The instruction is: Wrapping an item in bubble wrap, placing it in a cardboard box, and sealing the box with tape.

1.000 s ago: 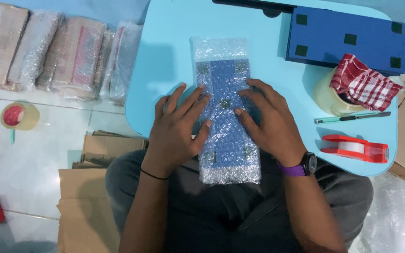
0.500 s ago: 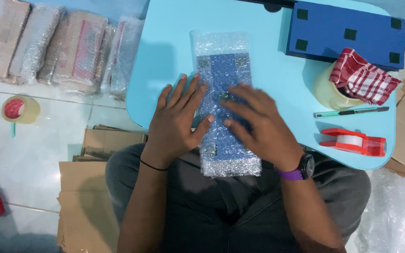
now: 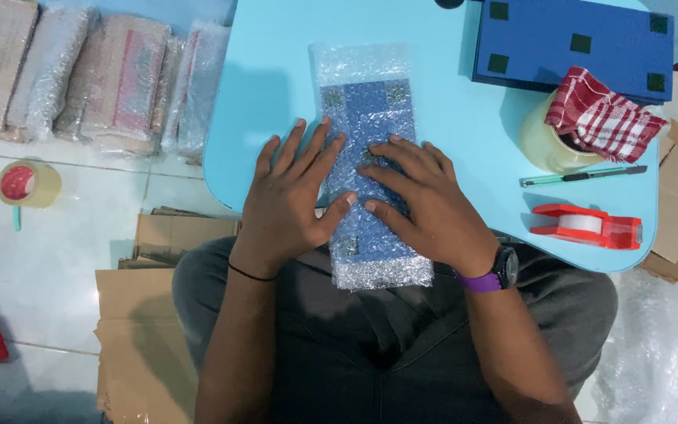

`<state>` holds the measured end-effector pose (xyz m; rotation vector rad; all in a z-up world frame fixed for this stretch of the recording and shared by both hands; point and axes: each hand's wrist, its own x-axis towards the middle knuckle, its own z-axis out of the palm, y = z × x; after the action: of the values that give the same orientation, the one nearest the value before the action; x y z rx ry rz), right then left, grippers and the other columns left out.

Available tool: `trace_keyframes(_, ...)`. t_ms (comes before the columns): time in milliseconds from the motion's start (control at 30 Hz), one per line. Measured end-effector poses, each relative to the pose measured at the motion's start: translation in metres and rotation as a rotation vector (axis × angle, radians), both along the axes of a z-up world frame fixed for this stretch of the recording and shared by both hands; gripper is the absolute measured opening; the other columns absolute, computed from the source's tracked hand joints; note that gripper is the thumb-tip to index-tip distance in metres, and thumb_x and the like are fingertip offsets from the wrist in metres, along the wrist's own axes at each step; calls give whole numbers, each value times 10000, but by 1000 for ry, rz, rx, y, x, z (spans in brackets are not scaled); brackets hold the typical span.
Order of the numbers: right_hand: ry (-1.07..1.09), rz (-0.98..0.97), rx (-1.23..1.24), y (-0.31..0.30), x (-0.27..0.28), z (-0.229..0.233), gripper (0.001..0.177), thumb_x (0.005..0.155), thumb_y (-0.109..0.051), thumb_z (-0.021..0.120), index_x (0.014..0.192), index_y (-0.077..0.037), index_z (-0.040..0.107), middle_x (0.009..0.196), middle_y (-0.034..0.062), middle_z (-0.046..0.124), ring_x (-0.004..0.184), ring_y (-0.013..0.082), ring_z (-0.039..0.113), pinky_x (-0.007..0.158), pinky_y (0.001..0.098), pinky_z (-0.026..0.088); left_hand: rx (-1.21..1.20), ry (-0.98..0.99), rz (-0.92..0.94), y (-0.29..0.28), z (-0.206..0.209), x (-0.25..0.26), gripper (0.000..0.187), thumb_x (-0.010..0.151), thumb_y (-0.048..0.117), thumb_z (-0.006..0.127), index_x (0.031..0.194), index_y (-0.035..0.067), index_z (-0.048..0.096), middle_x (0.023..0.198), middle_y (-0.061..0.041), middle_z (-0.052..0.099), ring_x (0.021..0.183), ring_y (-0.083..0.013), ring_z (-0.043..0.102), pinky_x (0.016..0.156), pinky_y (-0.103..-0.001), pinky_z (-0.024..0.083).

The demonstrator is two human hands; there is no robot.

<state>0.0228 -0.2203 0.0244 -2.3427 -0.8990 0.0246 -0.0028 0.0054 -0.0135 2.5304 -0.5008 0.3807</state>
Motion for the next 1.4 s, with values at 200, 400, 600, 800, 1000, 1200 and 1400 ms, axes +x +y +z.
trace_keyframes(200,10,-10,-11,1,-1,3,385,990,-269,674,1327,-83,691,1465,175,581,1437,443,431,1167,703,203,-13,-22,-4,0,0,-1,670,1005,457,670,1543,91,514,1612,-216,431,1482,-486,392,1207,-699,197)
trace_keyframes(400,6,-9,12,0,-2,1,370,990,-257,680,1310,-72,694,1459,179,582,1435,448,430,1167,709,205,-1,-37,-9,0,0,-1,650,1022,450,649,1540,83,510,1603,-221,440,1465,-490,407,1202,-696,214)
trace_keyframes(600,-15,-7,30,-3,-2,-3,377,994,-261,684,1330,-91,690,1440,179,597,1431,443,438,1152,720,213,27,-93,-3,1,-4,1,655,1015,501,631,1535,112,547,1596,-181,476,1447,-459,451,1189,-680,258)
trace_keyframes(800,-14,-8,55,-5,-1,-10,369,1022,-286,651,1337,-98,678,1490,155,559,1445,402,434,1185,673,218,133,-55,7,-1,3,1,694,969,470,700,1532,93,545,1568,-208,504,1434,-468,452,1180,-658,266)
trace_keyframes(1000,0,0,31,-7,0,-8,385,1033,-322,622,1353,-112,667,1500,146,551,1458,390,420,1195,663,199,128,-58,11,-1,3,1,671,991,464,677,1548,124,518,1584,-189,474,1454,-441,429,1174,-661,276)
trace_keyframes(1200,-13,-4,27,-5,-1,-4,385,1027,-329,633,1332,-100,680,1475,166,572,1445,413,429,1193,663,201,102,-60,21,-1,2,0,672,973,463,693,1521,102,548,1561,-204,509,1438,-445,455,1180,-644,271)
trace_keyframes(1400,-24,-21,162,-10,0,-13,300,1029,-229,637,1292,-105,710,1449,156,602,1434,418,456,1184,667,257,92,-87,11,-1,0,1,679,975,479,690,1520,96,558,1567,-204,506,1438,-446,459,1171,-647,276)
